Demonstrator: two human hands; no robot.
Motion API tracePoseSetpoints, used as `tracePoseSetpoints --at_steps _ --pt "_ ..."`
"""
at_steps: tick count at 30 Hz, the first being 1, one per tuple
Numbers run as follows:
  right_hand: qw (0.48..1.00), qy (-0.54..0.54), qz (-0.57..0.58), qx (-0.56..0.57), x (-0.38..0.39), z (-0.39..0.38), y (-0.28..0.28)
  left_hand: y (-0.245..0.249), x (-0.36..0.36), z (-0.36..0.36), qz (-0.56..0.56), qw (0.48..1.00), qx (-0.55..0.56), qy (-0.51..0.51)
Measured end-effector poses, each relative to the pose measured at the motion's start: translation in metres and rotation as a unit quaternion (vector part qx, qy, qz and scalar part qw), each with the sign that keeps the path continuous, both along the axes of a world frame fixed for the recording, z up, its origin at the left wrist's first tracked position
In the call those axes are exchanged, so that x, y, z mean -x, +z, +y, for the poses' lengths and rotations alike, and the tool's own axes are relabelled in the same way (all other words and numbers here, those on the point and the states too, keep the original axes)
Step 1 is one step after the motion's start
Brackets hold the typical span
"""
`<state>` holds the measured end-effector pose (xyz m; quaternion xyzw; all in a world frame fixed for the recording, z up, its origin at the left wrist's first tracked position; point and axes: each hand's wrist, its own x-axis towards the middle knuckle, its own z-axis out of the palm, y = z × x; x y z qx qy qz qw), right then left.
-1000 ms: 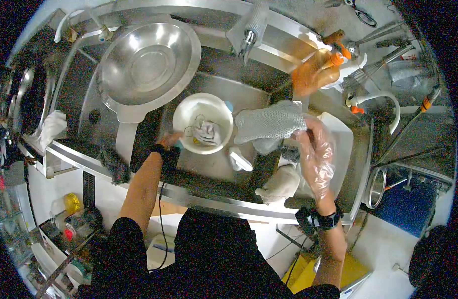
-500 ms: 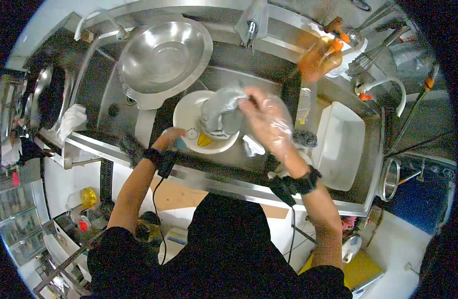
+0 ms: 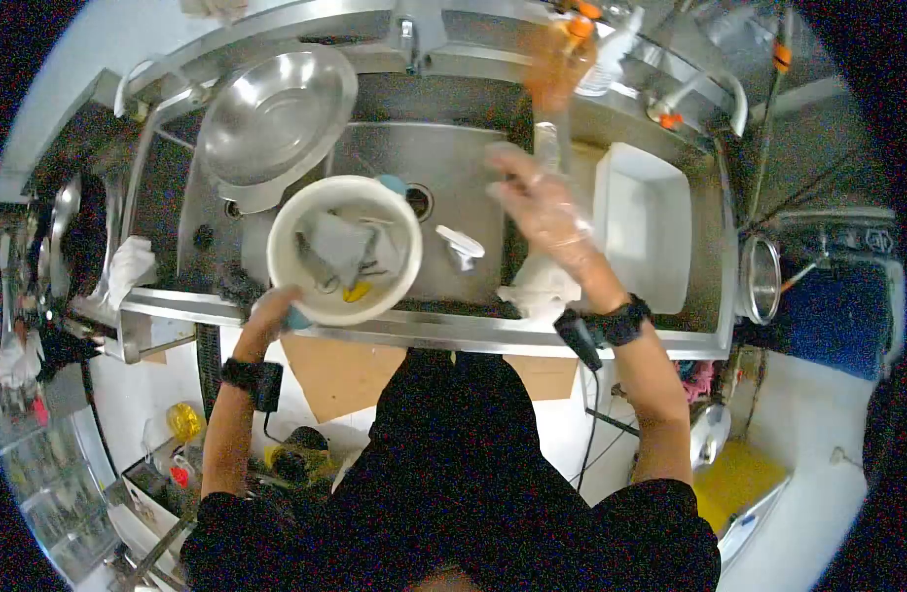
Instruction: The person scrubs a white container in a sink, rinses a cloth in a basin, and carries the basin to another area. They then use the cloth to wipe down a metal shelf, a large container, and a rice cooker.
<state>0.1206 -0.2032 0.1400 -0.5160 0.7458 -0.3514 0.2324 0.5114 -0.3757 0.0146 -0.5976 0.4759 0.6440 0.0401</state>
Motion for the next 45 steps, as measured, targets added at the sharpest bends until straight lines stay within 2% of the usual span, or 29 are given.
tracePoseSetpoints --at_steps 2,4,6,7,9,10,11,13,15,17,18,20,21,22,24,26,28,29,31,33,34,35,36,37,38,40,41,43,45 --pt "0.999 -0.038 0.0 -0.008 0.03 0.037 0.0 -0.023 -0.019 0.008 0.033 0.999 -0.023 0.021" --pt "0.978 -0.015 0.148 -0.144 0.053 0.078 -0.025 0.038 -0.004 0.035 0.074 0.994 -0.004 0.081" --pt "0.951 0.106 0.247 -0.155 0.05 0.113 -0.043 0.055 -0.004 0.056 0.075 0.991 0.002 0.112" --pt "0.936 0.158 0.216 -0.229 0.048 0.122 -0.054 0.059 -0.007 0.065 0.06 0.991 0.005 0.122" --pt "0.94 0.213 0.244 -0.108 0.038 0.138 -0.083 0.058 -0.018 0.084 0.04 0.99 0.0 0.132" --pt "0.816 0.202 0.493 -0.223 0.028 0.139 -0.095 0.062 -0.02 0.097 0.037 0.989 0.005 0.145" --pt "0.815 0.215 0.495 -0.21 0.03 0.139 -0.1 0.065 -0.021 0.113 0.048 0.985 0.02 0.162" --pt "0.886 0.237 0.379 -0.123 0.035 0.13 -0.11 0.063 -0.016 0.148 0.004 0.977 0.042 0.21" --pt "0.881 0.271 0.385 -0.057 0.042 0.123 -0.125 0.051 -0.014 0.191 0.046 0.949 0.068 0.304" --pt "0.865 0.269 0.38 -0.185 0.045 0.126 -0.137 0.064 0.005 0.235 0.027 0.936 0.058 0.345" --pt "0.861 0.293 0.378 -0.172 0.042 0.127 -0.13 0.067 0.011 0.254 0.025 0.926 0.045 0.374" --pt "0.929 0.119 0.213 -0.279 0.036 0.131 -0.105 0.082 0.03 0.294 0.012 0.907 0.044 0.419" --pt "0.953 0.101 0.252 -0.131 0.039 0.144 -0.113 0.089 0.039 0.315 -0.002 0.893 0.054 0.446" --pt "0.951 0.128 0.252 -0.123 0.045 0.142 -0.118 0.073 0.034 0.341 0.004 0.906 0.151 0.395" --pt "0.986 0.125 0.075 0.085 0.048 0.132 -0.119 0.053 0.037 0.378 0.048 0.856 0.106 0.504" --pt "0.963 0.23 0.104 0.095 0.02 0.131 -0.06 0.055 0.046 0.41 0.012 0.845 0.069 0.53" --pt "0.942 0.32 -0.031 0.102 -0.022 0.134 -0.015 0.068 0.061 0.439 0.008 0.825 0.041 0.564" --pt "0.934 0.334 0.007 0.125 -0.042 0.134 0.003 0.062 0.074 0.45 0.022 0.795 0.051 0.604" --pt "0.899 0.395 -0.189 -0.027 -0.098 0.146 0.037 0.062 0.085 0.483 0.028 0.739 0.06 0.671" --pt "0.872 0.48 -0.091 -0.014 -0.136 0.167 0.033 0.063 0.082 0.516 0.028 0.818 0.023 0.575" --pt "0.849 0.525 -0.031 -0.041 -0.155 0.178 0.036 0.057 0.078 0.54 0.01 0.866 0.105 0.488" --pt "0.827 0.545 0.046 -0.128 -0.17 0.189 0.023 0.043 0.082 0.567 -0.118 0.86 0.327 0.373" --pt "0.798 0.587 0.108 -0.088 -0.18 0.198 0.026 0.031 0.092 0.584 -0.246 0.794 0.51 0.222" --pt "0.762 0.624 0.17 -0.04 -0.189 0.213 0.028 0.025 0.097 0.599 -0.248 0.801 0.488 0.242" --pt "0.743 0.661 0.093 0.046 -0.195 0.224 -0.016 0.018 0.097 0.613 -0.259 0.795 0.482 0.261" --pt "0.697 0.704 0.12 0.062 -0.21 0.251 -0.028 0.016 0.096 0.634 -0.218 0.861 0.332 0.318" --pt "0.665 0.728 0.147 0.078 -0.217 0.263 -0.03 0.019 0.1 0.645 -0.137 0.843 0.257 0.451" --pt "0.626 0.762 0.142 0.083 -0.224 0.276 -0.019 0.035 0.105 0.656 -0.092 0.806 0.228 0.538" --pt "0.638 0.761 0.067 0.091 -0.232 0.294 -0.006 0.036 0.103 0.684 -0.041 0.76 0.204 0.616"
